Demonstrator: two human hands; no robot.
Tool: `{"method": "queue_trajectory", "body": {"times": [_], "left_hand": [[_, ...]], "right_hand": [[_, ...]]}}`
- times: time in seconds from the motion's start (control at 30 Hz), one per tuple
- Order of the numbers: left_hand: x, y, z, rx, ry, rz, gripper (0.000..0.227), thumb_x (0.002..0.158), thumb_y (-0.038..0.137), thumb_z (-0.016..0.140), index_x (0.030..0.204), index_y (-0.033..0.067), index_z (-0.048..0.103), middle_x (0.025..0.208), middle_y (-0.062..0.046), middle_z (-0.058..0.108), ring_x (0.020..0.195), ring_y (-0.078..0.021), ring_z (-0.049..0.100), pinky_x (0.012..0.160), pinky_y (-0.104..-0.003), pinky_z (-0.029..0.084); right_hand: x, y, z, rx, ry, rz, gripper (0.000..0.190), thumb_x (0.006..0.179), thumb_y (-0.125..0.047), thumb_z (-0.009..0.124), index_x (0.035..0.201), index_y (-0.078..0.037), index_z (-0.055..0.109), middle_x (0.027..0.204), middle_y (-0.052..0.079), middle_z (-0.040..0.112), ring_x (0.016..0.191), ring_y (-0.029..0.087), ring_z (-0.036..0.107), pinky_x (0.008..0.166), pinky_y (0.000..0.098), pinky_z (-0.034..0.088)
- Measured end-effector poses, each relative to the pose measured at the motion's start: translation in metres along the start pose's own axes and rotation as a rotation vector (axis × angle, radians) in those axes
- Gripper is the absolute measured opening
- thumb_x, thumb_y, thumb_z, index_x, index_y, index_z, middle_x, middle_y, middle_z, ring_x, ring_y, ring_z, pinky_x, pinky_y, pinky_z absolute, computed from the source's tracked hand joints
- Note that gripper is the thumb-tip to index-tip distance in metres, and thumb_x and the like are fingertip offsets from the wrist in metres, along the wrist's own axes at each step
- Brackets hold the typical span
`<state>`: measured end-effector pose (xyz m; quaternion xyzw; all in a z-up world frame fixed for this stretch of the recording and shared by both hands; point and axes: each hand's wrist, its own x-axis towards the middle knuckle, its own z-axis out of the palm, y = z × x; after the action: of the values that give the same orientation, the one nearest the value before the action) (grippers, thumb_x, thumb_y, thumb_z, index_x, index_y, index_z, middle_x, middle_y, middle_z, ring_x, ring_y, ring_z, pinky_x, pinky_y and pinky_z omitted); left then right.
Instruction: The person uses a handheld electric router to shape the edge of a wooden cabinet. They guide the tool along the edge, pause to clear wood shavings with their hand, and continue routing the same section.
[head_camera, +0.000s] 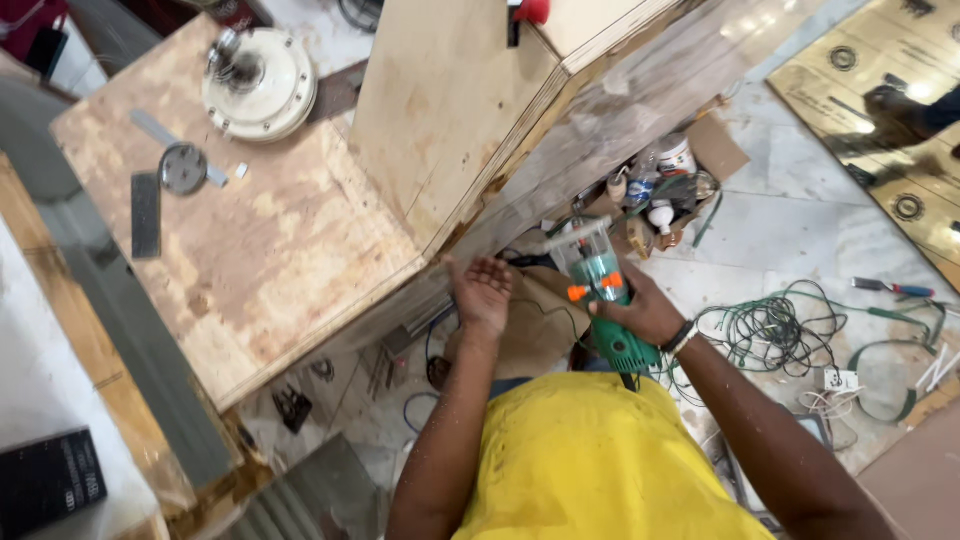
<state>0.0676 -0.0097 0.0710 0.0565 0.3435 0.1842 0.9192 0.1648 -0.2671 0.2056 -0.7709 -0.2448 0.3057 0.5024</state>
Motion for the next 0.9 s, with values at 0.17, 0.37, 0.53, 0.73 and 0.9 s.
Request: {"method": "queue_trajectory", "body": {"times": [0.17, 0.37, 0.53, 0.73, 0.9], "left_hand": [[-0.053, -0.057, 0.007, 0.542, -0.516, -0.111, 0.066, 0.087, 0.063, 0.068, 0.131, 0.0147, 0.058, 0.123, 0.0, 0.066, 0.111, -0.0134, 0.063, 0.095, -0.033, 0.053], [-0.043, -0.056, 0.059, 0.482, -0.47, -0.185, 0.057, 0.087, 0.039, 0.082, 0.131, 0.0089, 0.062, 0.123, -0.004, 0.067, 0.115, -0.0192, 0.064, 0.1, -0.037, 0.053], [-0.039, -0.048, 0.074, 0.349, -0.421, -0.051, 0.047, 0.086, 0.019, 0.085, 0.126, 0.0078, 0.064, 0.119, -0.005, 0.068, 0.114, -0.0188, 0.065, 0.103, -0.036, 0.053], [-0.032, -0.046, 0.068, 0.309, -0.479, -0.033, 0.042, 0.087, 0.008, 0.08, 0.126, 0.0064, 0.064, 0.119, -0.005, 0.069, 0.113, -0.0186, 0.065, 0.102, -0.037, 0.053], [-0.03, -0.05, 0.066, 0.233, -0.46, -0.069, 0.041, 0.087, 0.007, 0.078, 0.126, 0.007, 0.064, 0.119, -0.005, 0.069, 0.113, -0.0187, 0.066, 0.103, -0.036, 0.054]], "right_hand": [[0.031, -0.053, -0.008, -0.213, -0.048, -0.199, 0.081, 0.075, -0.031, 0.084, 0.143, -0.003, 0.05, 0.126, 0.019, 0.066, 0.114, 0.029, 0.064, 0.098, 0.0396, 0.05], [0.062, -0.082, 0.005, -0.4, -0.122, -0.071, 0.082, 0.074, -0.034, 0.081, 0.144, -0.006, 0.05, 0.124, 0.023, 0.066, 0.113, 0.035, 0.067, 0.096, 0.0419, 0.052], [0.079, -0.088, 0.015, -0.341, -0.127, -0.176, 0.087, 0.072, -0.032, 0.08, 0.146, -0.002, 0.046, 0.127, 0.025, 0.065, 0.116, 0.037, 0.066, 0.096, 0.0424, 0.052], [0.084, -0.091, 0.02, -0.387, -0.128, -0.202, 0.087, 0.071, -0.032, 0.083, 0.145, -0.003, 0.049, 0.127, 0.025, 0.066, 0.116, 0.038, 0.066, 0.096, 0.0434, 0.053], [0.086, -0.098, 0.02, -0.456, -0.101, -0.25, 0.09, 0.07, -0.036, 0.084, 0.145, -0.002, 0.048, 0.124, 0.027, 0.066, 0.112, 0.042, 0.067, 0.092, 0.0467, 0.054]]}}
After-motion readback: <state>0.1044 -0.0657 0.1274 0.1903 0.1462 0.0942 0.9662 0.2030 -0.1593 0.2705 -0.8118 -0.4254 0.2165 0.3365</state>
